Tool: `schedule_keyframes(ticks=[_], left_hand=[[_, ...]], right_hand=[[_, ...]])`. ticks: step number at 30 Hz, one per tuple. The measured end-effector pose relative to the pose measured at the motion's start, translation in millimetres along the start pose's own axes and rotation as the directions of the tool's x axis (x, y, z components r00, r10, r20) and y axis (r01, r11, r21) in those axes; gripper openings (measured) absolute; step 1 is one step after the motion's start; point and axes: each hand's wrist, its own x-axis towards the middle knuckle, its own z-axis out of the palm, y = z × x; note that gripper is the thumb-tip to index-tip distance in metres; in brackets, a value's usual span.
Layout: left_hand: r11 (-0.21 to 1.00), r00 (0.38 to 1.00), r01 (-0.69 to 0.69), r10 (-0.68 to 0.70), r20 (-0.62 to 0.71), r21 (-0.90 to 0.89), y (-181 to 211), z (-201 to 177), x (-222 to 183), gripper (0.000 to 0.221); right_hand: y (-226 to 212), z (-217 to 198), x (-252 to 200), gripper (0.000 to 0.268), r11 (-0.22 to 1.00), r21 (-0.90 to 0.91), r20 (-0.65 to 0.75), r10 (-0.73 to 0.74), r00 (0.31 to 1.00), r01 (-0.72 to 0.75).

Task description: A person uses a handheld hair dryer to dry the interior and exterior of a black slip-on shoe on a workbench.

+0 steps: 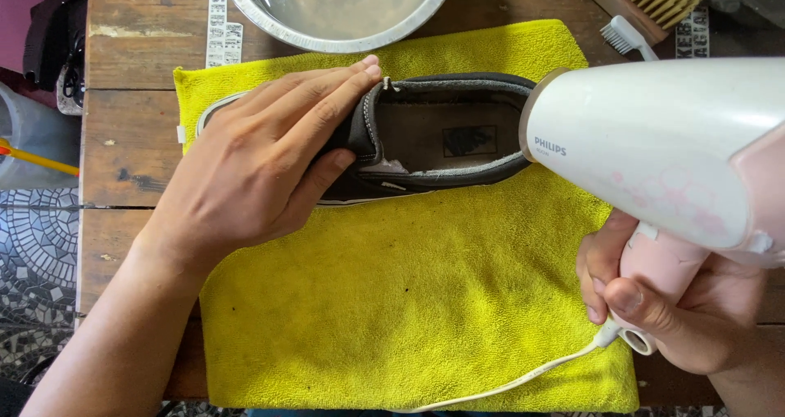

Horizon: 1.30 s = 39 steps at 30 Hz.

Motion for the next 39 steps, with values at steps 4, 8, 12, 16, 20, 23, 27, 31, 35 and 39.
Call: schedule_keyframes(ticks=[4,8,12,16,20,23,27,31,35,39], left_hand=[[0.997,0.999,0.019,-0.021,0.026,0.077,2.0,2.6,-2.0,0.063],[0.996,1.0,0.007,-0.006,-0.005,0.086,1.1,5.3,-0.8,0.065],[0.997,1.0,0.011,-0.01,-0.021,0.071,0.9,5.6,-2.1,0.065],[0.998,1.0,0.006,-0.005,-0.021,0.058,0.9,5.7,-2.4,0.065],[0.998,1.0,0.014,-0.013,-0.024,0.065,1.4,5.9,-1.3,0.067],[0.996,1.0,0.015,-0.013,-0.016,0.083,1.8,5.8,-1.1,0.068],[0.996,1.0,0.026,-0.026,-0.007,0.082,3.4,5.9,-1.8,0.069],[0.996,1.0,0.03,-0.031,0.002,0.079,3.1,5.3,-1.3,0.075],[0.999,1.0,0.028,-0.028,-0.012,0.033,5.5,3.9,0.4,0.075],[0.999,1.0,0.024,-0.024,-0.013,0.043,5.9,5.0,0.2,0.076]], right_hand=[[14.2,-9.0,1.5,0.084,0.991,-0.027,0.041,-0.128,0.991,0.129],[5.5,4.4,11.7,0.025,0.992,0.004,0.024,-0.124,0.992,0.123],[-20.6,39.2,35.5,0.047,0.984,0.085,0.055,0.151,0.987,-0.155],[-9.1,56.8,40.5,0.042,0.887,0.351,0.058,0.3,0.952,-0.301],[6.9,61.9,35.0,0.04,0.79,0.54,0.134,0.259,0.956,-0.29],[16.1,62.3,28.3,0.032,0.766,0.572,0.123,0.274,0.954,-0.294],[22.4,60.4,27.3,0.03,0.667,0.661,0.15,0.333,0.931,-0.345],[26.1,60.5,29.0,0.03,0.749,0.564,0.145,0.325,0.935,-0.348],[26.7,60.7,29.3,0.034,0.775,0.501,0.103,0.389,0.916,-0.385],[28.8,58.7,27.4,0.038,0.79,0.501,0.077,0.368,0.927,-0.355]])
